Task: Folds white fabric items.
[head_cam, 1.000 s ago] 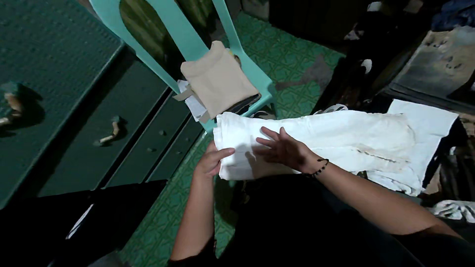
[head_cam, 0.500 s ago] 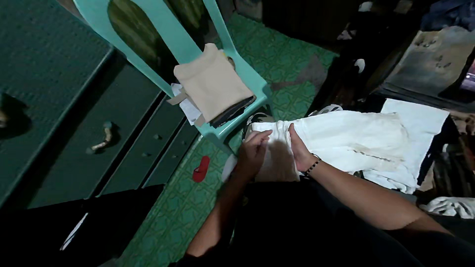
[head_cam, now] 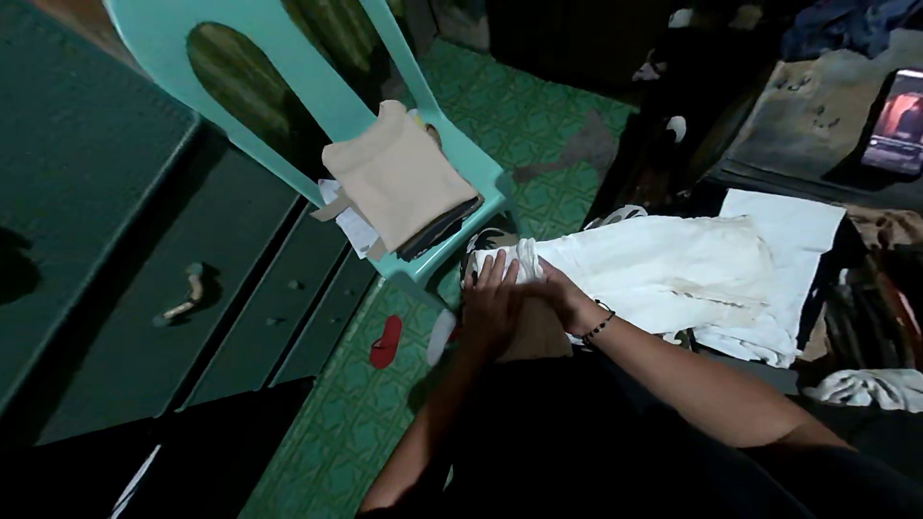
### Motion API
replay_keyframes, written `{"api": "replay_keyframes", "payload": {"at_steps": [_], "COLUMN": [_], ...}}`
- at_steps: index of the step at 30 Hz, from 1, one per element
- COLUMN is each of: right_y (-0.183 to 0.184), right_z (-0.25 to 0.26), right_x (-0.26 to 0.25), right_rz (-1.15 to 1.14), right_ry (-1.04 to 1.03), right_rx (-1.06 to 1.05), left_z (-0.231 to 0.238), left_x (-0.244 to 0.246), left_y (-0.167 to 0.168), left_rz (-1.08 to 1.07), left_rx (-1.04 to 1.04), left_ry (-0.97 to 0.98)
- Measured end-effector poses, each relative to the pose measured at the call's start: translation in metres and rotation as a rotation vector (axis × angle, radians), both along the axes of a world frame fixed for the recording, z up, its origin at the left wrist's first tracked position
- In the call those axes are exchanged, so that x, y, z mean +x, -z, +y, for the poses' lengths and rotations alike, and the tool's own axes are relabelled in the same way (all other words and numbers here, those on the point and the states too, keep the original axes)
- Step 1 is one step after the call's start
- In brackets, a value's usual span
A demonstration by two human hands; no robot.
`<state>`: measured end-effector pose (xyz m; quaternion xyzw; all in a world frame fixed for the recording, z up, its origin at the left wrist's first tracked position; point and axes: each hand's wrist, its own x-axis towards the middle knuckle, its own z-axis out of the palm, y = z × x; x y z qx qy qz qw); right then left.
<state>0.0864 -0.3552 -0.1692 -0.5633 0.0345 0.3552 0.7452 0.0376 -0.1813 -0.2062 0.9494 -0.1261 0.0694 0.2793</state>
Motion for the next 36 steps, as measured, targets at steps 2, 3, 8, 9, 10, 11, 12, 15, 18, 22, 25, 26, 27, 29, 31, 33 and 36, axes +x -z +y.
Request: {"api": "replay_keyframes", "payload": {"at_steps": [2,3,8,9,10,11,12,15,18,22,25,26,27,29,31,33,36], "right_y": [0.003,0.005,0.000,-0.001,-0.002,-0.002,-0.003,0.000,0.004,0.003,0.008,0.010,0.012,0.014,0.005,-0.002,-0.011], "right_z": [0.001,0.000,-0.002,-0.001,-0.001,-0.001,-0.002,0.001,0.007,0.015,0.017,0.018,0.019,0.017,0.015,0.011,0.001], "right_x": [0.001,0.002,0.005,0.005,0.007,0.009,0.013,0.033,0.050,0.063,0.070,0.071,0.071,0.067,0.055,0.050,0.053], "right_rz": [-0.106,-0.134,-0.269,-0.294,-0.318,-0.345,-0.370,-0.423,-0.442,-0.478,-0.535,-0.541,-0.544,-0.537,-0.521,-0.521,-0.617], "right_ry": [0.045,0.064,0.098,0.096,0.093,0.084,0.072,0.082,0.069,0.042,0.106,0.120,0.122,0.100,0.091,0.064,0.012], "right_rx": [-0.131,-0.187,-0.357,-0.386,-0.413,-0.439,-0.458,-0.536,-0.609,-0.639,-0.585,-0.571,-0.569,-0.609,-0.666,-0.734,-0.858], "left_z": [-0.002,-0.003,-0.007,-0.008,-0.008,-0.009,-0.010,-0.012,-0.013,-0.014,-0.015,-0.015,-0.015,-0.016,-0.019,-0.020,-0.010], "left_x": [0.000,-0.001,0.000,0.001,0.001,0.001,0.002,0.003,0.004,0.005,0.007,0.006,0.006,0.006,0.006,0.006,0.004], "left_y": [0.000,-0.001,-0.002,-0.003,-0.003,-0.004,-0.004,-0.005,-0.007,-0.011,-0.011,-0.008,-0.005,-0.006,-0.011,-0.013,-0.014], "left_rz": [0.014,0.018,0.024,0.038,0.052,0.069,0.083,0.119,0.169,0.250,0.280,0.253,0.223,0.228,0.248,0.235,0.184], "left_rx": [0.058,0.079,0.131,0.147,0.169,0.190,0.209,0.253,0.280,0.299,0.295,0.296,0.305,0.340,0.352,0.325,0.018], "left_ry": [-0.012,-0.022,-0.046,-0.048,-0.054,-0.061,-0.066,-0.081,-0.084,-0.093,-0.112,-0.119,-0.124,-0.125,-0.127,-0.153,-0.245]}}
